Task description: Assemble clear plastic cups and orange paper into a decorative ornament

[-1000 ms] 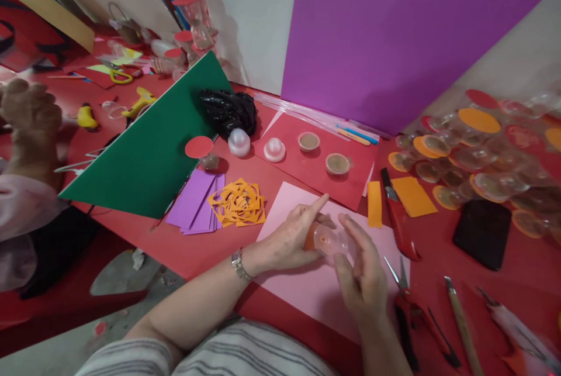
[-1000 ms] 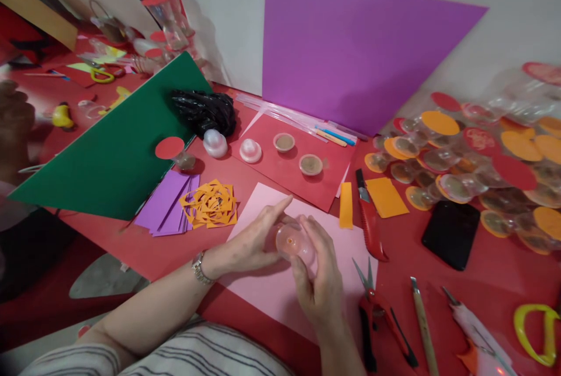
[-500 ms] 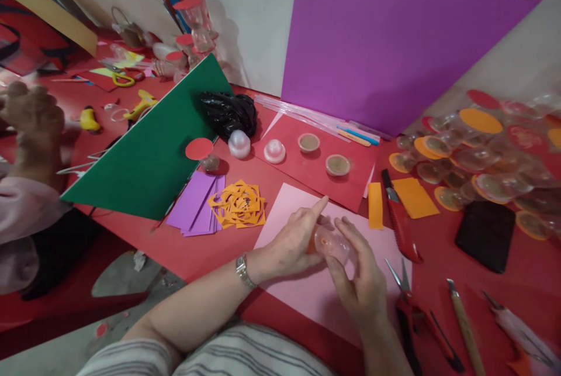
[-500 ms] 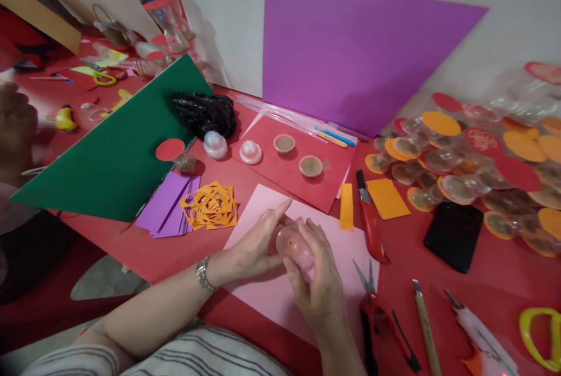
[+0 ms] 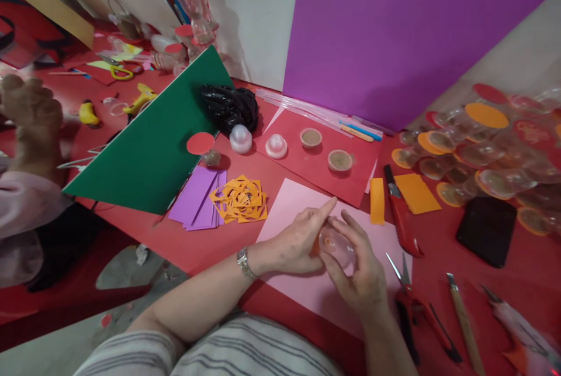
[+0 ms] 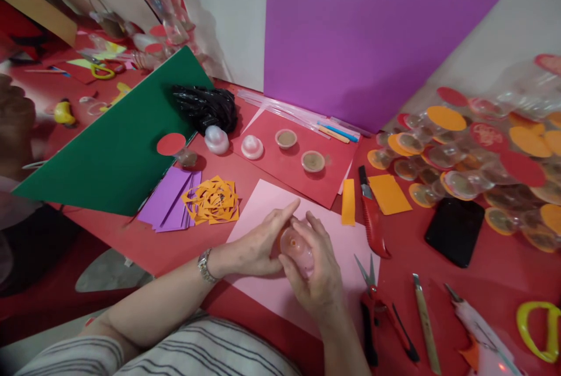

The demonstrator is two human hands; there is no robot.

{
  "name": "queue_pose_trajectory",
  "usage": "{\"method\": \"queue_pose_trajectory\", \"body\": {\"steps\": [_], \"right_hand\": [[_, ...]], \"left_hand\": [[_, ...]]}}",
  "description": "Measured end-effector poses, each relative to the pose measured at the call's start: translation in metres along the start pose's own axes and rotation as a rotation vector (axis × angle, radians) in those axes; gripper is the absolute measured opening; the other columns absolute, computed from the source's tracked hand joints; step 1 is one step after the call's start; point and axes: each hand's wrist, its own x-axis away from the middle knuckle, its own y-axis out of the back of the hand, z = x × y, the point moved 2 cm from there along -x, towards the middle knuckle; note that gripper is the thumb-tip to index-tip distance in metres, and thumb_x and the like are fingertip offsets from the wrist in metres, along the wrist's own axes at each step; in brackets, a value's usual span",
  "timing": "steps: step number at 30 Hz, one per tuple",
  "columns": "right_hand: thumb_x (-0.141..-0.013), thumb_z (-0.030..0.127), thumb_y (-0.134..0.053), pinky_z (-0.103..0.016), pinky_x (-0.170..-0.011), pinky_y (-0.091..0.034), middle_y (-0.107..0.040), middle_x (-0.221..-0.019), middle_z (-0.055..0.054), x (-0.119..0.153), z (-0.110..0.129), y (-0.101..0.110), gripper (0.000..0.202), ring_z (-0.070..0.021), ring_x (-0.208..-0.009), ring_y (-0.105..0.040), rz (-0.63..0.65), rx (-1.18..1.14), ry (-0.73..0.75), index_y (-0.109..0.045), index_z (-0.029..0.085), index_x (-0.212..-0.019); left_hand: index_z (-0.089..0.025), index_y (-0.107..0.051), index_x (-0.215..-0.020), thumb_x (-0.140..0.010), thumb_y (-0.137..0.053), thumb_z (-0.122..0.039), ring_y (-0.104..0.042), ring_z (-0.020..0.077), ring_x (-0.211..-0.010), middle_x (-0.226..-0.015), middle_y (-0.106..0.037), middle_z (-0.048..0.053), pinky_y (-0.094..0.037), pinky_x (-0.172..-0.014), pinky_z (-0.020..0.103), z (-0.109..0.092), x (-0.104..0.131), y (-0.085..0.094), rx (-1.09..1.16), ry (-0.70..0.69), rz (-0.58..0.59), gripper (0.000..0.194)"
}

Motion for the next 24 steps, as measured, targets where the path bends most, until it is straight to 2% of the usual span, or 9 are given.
{"method": "queue_pose_trajectory", "body": {"steps": [7,14,20,24], "right_hand": [[-0.094,0.033,-0.061,-0.054,-0.103,-0.056,-0.069,-0.130,-0.013,0.0013,0.0015,-0.0046,0.044,-0.0307,-0.131,-0.060,-0.032,-0.015,-0.014,-0.055,0.022,-0.137],[-0.094,0.037,-0.063,-0.062,-0.107,-0.050,-0.065,-0.136,-0.015,0.0041,0.0010,-0.0001,0.055,-0.0338,-0.141,-0.050,-0.008,-0.072,-0.029,-0.049,0.023,-0.144],[-0.093,0.036,-0.064,-0.060,-0.107,-0.051,-0.065,-0.136,-0.014,0.0032,0.0021,0.0001,0.053,-0.0329,-0.140,-0.051,-0.003,-0.051,-0.008,-0.050,0.024,-0.144],[-0.095,0.034,-0.061,-0.057,-0.102,-0.054,-0.067,-0.133,-0.014,0.0018,0.0011,-0.0026,0.047,-0.0322,-0.136,-0.055,-0.014,0.001,-0.003,-0.053,0.023,-0.140]], "left_hand": [[-0.026,0.003,-0.163,-0.081,-0.074,-0.029,-0.049,0.0302,-0.115,-0.128,-0.052,0.015,-0.048,-0.100,0.051,0.0012,-0.0017,-0.0052,0.006,0.058,-0.063,0.113],[-0.021,-0.003,-0.164,-0.081,-0.077,-0.043,-0.051,0.0320,-0.113,-0.124,-0.054,0.017,-0.047,-0.101,0.054,-0.0006,-0.0007,0.0010,0.020,0.054,-0.052,0.113],[-0.021,0.001,-0.164,-0.080,-0.078,-0.035,-0.050,0.0317,-0.114,-0.122,-0.055,0.015,-0.045,-0.103,0.054,-0.0006,-0.0011,0.0033,0.030,0.049,0.010,0.116],[-0.023,0.007,-0.163,-0.079,-0.073,-0.024,-0.049,0.0310,-0.116,-0.125,-0.054,0.015,-0.044,-0.104,0.054,-0.0023,-0.0019,0.0027,0.012,0.040,-0.004,0.116]]}}
